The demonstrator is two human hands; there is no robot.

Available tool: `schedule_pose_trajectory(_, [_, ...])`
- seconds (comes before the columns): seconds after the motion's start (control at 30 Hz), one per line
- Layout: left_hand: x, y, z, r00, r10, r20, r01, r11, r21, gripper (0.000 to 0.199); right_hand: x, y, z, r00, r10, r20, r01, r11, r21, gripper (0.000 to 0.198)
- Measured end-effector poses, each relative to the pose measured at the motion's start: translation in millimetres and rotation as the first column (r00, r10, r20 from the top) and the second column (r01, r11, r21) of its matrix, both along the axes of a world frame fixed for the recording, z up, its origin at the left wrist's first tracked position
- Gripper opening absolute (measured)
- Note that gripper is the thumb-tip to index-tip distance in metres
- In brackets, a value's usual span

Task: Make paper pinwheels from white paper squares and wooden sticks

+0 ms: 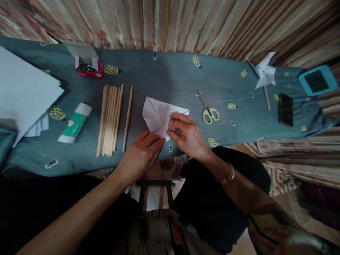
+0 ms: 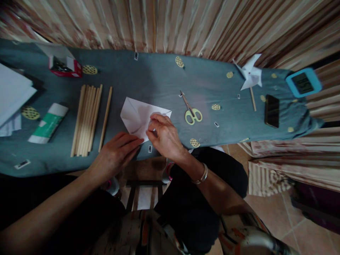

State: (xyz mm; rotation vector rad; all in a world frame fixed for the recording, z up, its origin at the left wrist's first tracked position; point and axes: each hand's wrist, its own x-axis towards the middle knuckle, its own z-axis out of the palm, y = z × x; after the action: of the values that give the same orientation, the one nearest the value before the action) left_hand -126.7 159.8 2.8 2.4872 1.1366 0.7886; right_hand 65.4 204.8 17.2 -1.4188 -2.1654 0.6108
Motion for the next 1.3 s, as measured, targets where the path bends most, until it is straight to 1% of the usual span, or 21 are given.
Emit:
schedule_pose_trajectory(0.2, [0.0,0.1,0.6,1.0,0.004,-0.008,-0.004,1.0,-0.018,0.023,0.0,-0.1,0.5,1.0,0.003,0.014,-0.003,1.0,0.009,0.004])
schedule_pose_trajectory(0.37, [0.1,0.2,1.1,1.0,0.008,-0.007,-0.008,1.0,-0.001,0.022,-0.2,-2.1,-0.9,0.999,0.02,0.037,-0.022,0.998,0.064,0.005])
schedule_pose_trajectory(0.67, [0.2,-0.3,0.4,1.0,0.014,-0.013,-0.014,1.0,-0.005,0.022,0.0,-7.0,-5.9,0.992,0.086,0.087,-0.097,0.986,0.134,0.026])
schedule_pose_trajectory(0.93, [0.6,0.2,1.4,1.0,0.019,-0.01,-0.019,1.0,-0.017,0.022,-2.5,-6.8,-6.0,0.978,0.103,0.181,-0.129,0.982,0.141,0.029])
schedule_pose_trajectory(1.07, [0.8,0.3,0.9,1.0,0.018,-0.001,-0.018,1.0,-0.025,0.022,-3.7,-9.3,-11.2,0.962,0.115,0.249,-0.156,0.976,0.15,0.031])
schedule_pose_trajectory(1.17, [0.5,0.0,0.4,1.0,0.022,0.01,-0.022,0.999,-0.025,0.022,-3.7,-13.0,-17.6,0.962,0.131,0.239,-0.168,0.975,0.143,0.034])
schedule_pose_trajectory(1.3, [0.3,-0.4,0.7,0.999,0.032,0.01,-0.032,0.999,-0.027,0.022,-4.2,-17.0,-25.0,0.956,0.163,0.245,-0.206,0.965,0.161,0.036])
